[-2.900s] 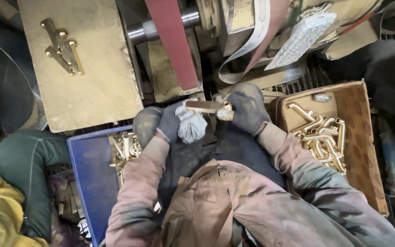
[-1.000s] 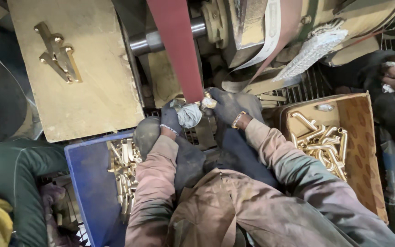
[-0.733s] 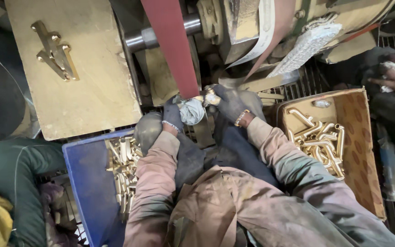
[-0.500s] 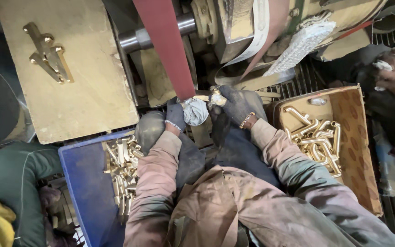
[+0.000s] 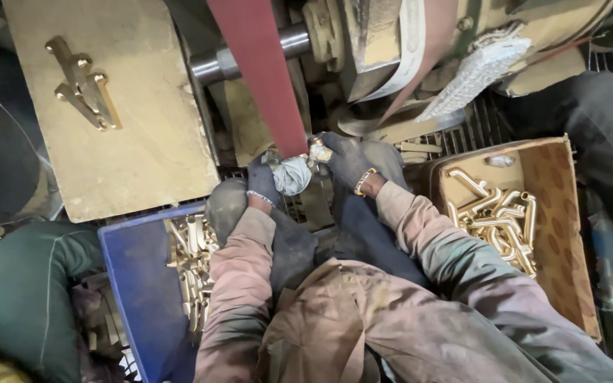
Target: The person sits on the floor and repeatedly picks up small brass-colored metal parts from a blue bin. They press each part against a moving belt sander to smooth its edges, then place the finished part on a wooden board to the left.
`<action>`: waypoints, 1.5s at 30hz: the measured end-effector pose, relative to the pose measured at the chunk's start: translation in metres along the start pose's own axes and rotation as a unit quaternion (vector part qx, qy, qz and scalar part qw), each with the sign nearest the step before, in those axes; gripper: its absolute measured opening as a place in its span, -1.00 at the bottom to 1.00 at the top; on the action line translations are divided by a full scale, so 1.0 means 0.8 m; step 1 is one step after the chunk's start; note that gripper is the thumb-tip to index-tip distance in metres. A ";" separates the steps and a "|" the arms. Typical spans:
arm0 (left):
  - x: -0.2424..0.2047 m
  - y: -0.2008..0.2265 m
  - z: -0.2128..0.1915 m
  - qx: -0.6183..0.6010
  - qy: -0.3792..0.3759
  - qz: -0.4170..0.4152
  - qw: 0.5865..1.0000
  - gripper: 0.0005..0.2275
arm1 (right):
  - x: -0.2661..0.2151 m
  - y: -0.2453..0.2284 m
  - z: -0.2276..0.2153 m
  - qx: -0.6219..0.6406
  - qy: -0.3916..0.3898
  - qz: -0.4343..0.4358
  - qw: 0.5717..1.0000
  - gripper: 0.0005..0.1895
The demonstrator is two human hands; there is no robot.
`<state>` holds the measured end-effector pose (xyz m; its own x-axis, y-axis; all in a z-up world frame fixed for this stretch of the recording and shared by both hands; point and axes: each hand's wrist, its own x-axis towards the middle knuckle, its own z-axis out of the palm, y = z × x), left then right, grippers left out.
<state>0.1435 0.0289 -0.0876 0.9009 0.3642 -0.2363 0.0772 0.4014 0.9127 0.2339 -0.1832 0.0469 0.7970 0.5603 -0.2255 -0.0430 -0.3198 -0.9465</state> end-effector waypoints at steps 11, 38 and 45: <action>0.016 -0.087 0.005 0.107 -0.084 0.009 0.991 -0.78 | -0.036 0.011 -0.036 0.046 0.058 -0.015 0.997 -0.78; -0.023 0.015 0.033 -0.073 -0.040 -0.099 0.992 -0.84 | -0.075 -0.051 -0.061 -0.248 0.024 -0.042 0.968 -0.78; -0.143 0.115 0.059 -0.038 -0.125 -0.097 0.987 -0.70 | -0.163 -0.046 -0.065 -0.037 0.005 -0.141 0.989 -0.58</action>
<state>0.0678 -0.0152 0.0388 0.9502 0.0603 -0.3057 0.2342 0.5088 0.8284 0.1632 -0.2841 0.1229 0.7768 0.6278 0.0486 0.2265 -0.2065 -0.9519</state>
